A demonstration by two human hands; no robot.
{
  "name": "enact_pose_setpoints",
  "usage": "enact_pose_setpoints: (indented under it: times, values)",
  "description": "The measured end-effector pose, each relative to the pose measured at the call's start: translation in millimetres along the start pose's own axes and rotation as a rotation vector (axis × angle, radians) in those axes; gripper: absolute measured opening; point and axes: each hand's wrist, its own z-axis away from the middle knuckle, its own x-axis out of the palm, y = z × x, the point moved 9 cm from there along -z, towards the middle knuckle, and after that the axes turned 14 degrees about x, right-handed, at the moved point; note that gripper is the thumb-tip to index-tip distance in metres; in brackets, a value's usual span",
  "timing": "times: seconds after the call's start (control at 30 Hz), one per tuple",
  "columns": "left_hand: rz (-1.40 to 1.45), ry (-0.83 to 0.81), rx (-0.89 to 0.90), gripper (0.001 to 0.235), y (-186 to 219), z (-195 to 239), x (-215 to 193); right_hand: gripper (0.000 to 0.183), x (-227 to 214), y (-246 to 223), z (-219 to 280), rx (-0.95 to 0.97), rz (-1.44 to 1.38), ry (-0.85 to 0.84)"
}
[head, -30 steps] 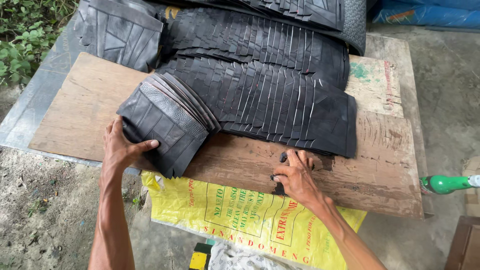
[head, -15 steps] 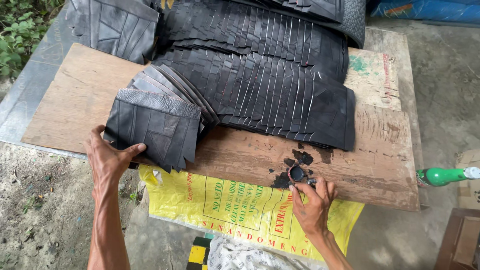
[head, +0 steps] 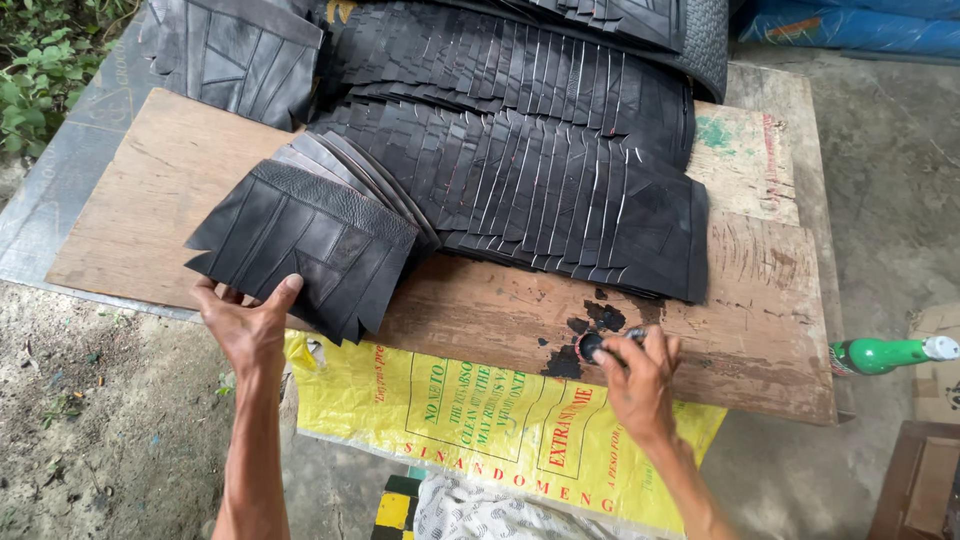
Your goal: The person repeatedly rubs the edges of black shoe sole pieces with a small black object. The person picks up each piece from a stack, rubs the edges, and places it back on the stack.
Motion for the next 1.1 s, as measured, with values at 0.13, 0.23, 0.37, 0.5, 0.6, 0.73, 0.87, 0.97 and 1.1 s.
enact_pose_setpoints:
  times: [0.13, 0.23, 0.37, 0.5, 0.6, 0.73, 0.87, 0.97, 1.1]
  values:
    - [0.415, 0.047, -0.313, 0.032, 2.5, 2.0, 20.9, 0.016, -9.3, -4.6, -20.9, -0.091, 0.1, -0.081]
    - [0.334, 0.006, -0.409, 0.034, 1.3, -1.1, 32.9, 0.016, -1.9, -15.7, -26.5, -0.112, 0.158, -0.151]
    - [0.269, -0.169, -0.37, 0.039, 1.4, 2.2, 59.4, 0.015, 2.3, -28.1, -29.9, -0.175, 0.222, -0.184]
    - [0.309, -0.233, -0.465, 0.046, -12.8, 20.0, 66.5, 0.016, 4.7, -32.1, -32.0, -0.204, 0.28, -0.229]
    - [0.216, -0.32, -0.463, 0.036, -19.5, 23.6, 71.6, 0.014, 3.9, -34.7, -31.3, -0.213, 0.284, -0.26]
    - [0.018, -0.496, -0.298, 0.03, -5.6, 20.3, 71.8, 0.014, -8.0, -43.0, -27.8, -0.281, 0.257, -0.206]
    - [0.135, -0.504, -0.261, 0.026, 11.2, 27.4, 81.4, 0.019, -11.8, -44.7, -23.4, -0.285, 0.245, -0.23]
    - [0.232, -0.544, -0.25, 0.022, 15.8, 46.1, 118.9, 0.02, -8.7, -43.0, -25.8, -0.229, 0.254, -0.292]
    - [0.281, -0.59, -0.404, 0.019, -0.4, 88.4, 170.7, 0.018, -18.4, -48.0, -25.0, -0.254, 0.236, -0.21]
